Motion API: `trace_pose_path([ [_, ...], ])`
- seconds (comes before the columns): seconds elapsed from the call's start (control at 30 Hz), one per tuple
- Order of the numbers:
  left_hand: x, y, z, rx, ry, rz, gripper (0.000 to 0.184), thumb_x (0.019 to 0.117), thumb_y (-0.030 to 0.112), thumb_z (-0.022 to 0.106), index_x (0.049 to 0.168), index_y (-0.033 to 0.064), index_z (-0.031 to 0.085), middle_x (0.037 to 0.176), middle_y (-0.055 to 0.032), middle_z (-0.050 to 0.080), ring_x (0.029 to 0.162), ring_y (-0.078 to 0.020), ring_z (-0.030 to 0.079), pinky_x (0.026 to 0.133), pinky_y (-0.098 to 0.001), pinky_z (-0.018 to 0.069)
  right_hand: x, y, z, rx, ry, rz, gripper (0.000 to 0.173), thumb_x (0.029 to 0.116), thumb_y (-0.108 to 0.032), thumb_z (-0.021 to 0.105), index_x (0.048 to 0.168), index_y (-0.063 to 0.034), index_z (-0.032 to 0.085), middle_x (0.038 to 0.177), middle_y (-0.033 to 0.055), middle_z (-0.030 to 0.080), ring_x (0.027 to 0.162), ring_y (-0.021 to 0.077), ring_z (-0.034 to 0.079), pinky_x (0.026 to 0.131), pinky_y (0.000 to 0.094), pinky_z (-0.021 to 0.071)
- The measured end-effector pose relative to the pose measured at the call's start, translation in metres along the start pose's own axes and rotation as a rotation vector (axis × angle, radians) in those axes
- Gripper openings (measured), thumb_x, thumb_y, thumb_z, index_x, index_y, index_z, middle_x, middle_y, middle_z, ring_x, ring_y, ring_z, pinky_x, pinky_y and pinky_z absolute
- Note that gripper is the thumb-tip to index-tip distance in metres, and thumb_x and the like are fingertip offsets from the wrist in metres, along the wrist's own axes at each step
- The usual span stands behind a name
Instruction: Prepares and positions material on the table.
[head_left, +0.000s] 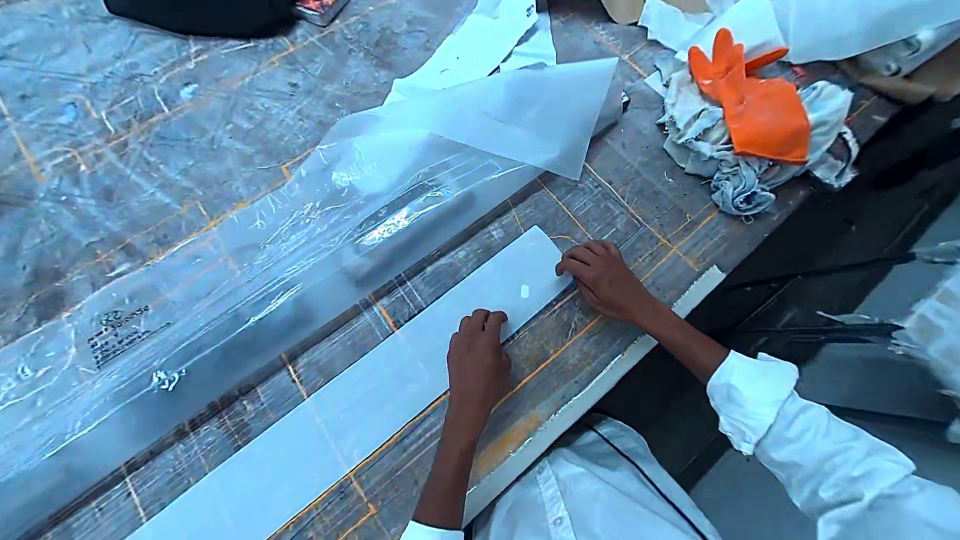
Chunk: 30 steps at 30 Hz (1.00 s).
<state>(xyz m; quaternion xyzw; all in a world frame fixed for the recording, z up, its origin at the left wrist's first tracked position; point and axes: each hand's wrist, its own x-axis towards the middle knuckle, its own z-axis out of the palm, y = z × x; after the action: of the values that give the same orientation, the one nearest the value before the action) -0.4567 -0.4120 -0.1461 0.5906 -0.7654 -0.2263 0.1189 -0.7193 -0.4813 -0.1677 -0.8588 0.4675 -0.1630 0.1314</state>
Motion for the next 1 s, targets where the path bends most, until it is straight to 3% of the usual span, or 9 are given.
trace_pose_path([
  [0.13, 0.018, 0.024, 0.007, 0.002, -0.022, -0.009, 0.027, 0.0891, -0.008, 0.062, 0.111, 0.0039, 0.071, 0.104, -0.0152, 0.069, 0.096, -0.0354, 0.068, 0.077, -0.0526, 0.0572, 0.002, 0.007, 0.000, 0.035, -0.029, -0.053, 0.018, 0.0931, -0.003, 0.056, 0.099, -0.0116, 0.071, 0.105, 0.0087, 0.069, 0.111, 0.0329, 0.063, 0.097, 0.0603, 0.0411],
  [0.27, 0.031, 0.038, 0.019, 0.014, 0.031, 0.004, 0.032, 0.0875, -0.009, 0.061, 0.115, 0.0048, 0.071, 0.115, -0.0162, 0.066, 0.101, -0.0367, 0.065, 0.077, -0.0526, 0.0559, -0.001, 0.015, -0.004, 0.047, -0.025, -0.084, 0.016, 0.0945, -0.007, 0.057, 0.096, -0.0111, 0.072, 0.102, 0.0077, 0.069, 0.109, 0.0317, 0.063, 0.097, 0.0591, 0.0405],
  [0.37, 0.037, 0.047, 0.022, 0.000, 0.020, 0.045, 0.024, 0.0887, -0.006, 0.062, 0.106, 0.0057, 0.072, 0.102, -0.0130, 0.068, 0.093, -0.0323, 0.067, 0.074, -0.0498, 0.0569, -0.002, 0.016, -0.008, 0.069, -0.019, -0.104, 0.016, 0.0966, -0.010, 0.055, 0.090, -0.0097, 0.071, 0.099, 0.0080, 0.069, 0.107, 0.0311, 0.064, 0.099, 0.0589, 0.0402],
  [0.43, 0.040, 0.045, 0.019, 0.004, 0.088, 0.038, 0.027, 0.0877, -0.007, 0.059, 0.107, 0.0052, 0.073, 0.104, -0.0132, 0.069, 0.093, -0.0328, 0.068, 0.073, -0.0498, 0.0564, 0.003, 0.019, -0.007, 0.095, 0.038, -0.116, 0.017, 0.0941, -0.009, 0.054, 0.094, -0.0109, 0.071, 0.103, 0.0073, 0.070, 0.107, 0.0302, 0.065, 0.099, 0.0584, 0.0415],
  [0.53, 0.039, 0.033, 0.011, 0.070, 0.174, -0.050, 0.032, 0.0909, -0.006, 0.054, 0.117, 0.0054, 0.070, 0.115, -0.0157, 0.067, 0.098, -0.0362, 0.066, 0.075, -0.0522, 0.0558, 0.009, 0.018, -0.001, 0.135, 0.076, -0.122, 0.024, 0.0941, -0.010, 0.052, 0.105, -0.0134, 0.072, 0.111, 0.0067, 0.070, 0.111, 0.0300, 0.064, 0.101, 0.0574, 0.0408],
  [0.7, 0.043, 0.033, 0.010, 0.231, 0.111, -0.152, 0.046, 0.0907, -0.002, 0.059, 0.135, 0.0121, 0.061, 0.130, -0.0147, 0.056, 0.105, -0.0379, 0.059, 0.069, -0.0499, 0.0512, 0.019, 0.019, 0.012, 0.146, 0.061, -0.096, 0.030, 0.1028, -0.021, 0.048, 0.120, -0.0150, 0.072, 0.130, 0.0069, 0.067, 0.127, 0.0309, 0.058, 0.110, 0.0592, 0.0368],
  [0.8, 0.050, 0.048, 0.007, 0.229, 0.091, -0.175, 0.049, 0.0943, 0.000, 0.058, 0.142, 0.0123, 0.055, 0.138, -0.0172, 0.052, 0.113, -0.0406, 0.058, 0.075, -0.0519, 0.0537, 0.020, 0.022, 0.019, 0.162, 0.053, -0.050, 0.036, 0.1065, -0.028, 0.043, 0.124, -0.0138, 0.071, 0.138, 0.0067, 0.064, 0.133, 0.0298, 0.055, 0.114, 0.0586, 0.0323],
  [1.0, 0.090, 0.053, 0.017, 0.253, 0.109, -0.242, 0.049, 0.0896, -0.005, 0.058, 0.134, 0.0149, 0.065, 0.132, -0.0138, 0.059, 0.112, -0.0373, 0.059, 0.076, -0.0521, 0.0498, 0.021, 0.023, 0.023, 0.137, 0.058, -0.026, 0.037, 0.1073, -0.028, 0.042, 0.127, -0.0158, 0.070, 0.140, 0.0037, 0.063, 0.133, 0.0270, 0.055, 0.114, 0.0568, 0.0318],
])
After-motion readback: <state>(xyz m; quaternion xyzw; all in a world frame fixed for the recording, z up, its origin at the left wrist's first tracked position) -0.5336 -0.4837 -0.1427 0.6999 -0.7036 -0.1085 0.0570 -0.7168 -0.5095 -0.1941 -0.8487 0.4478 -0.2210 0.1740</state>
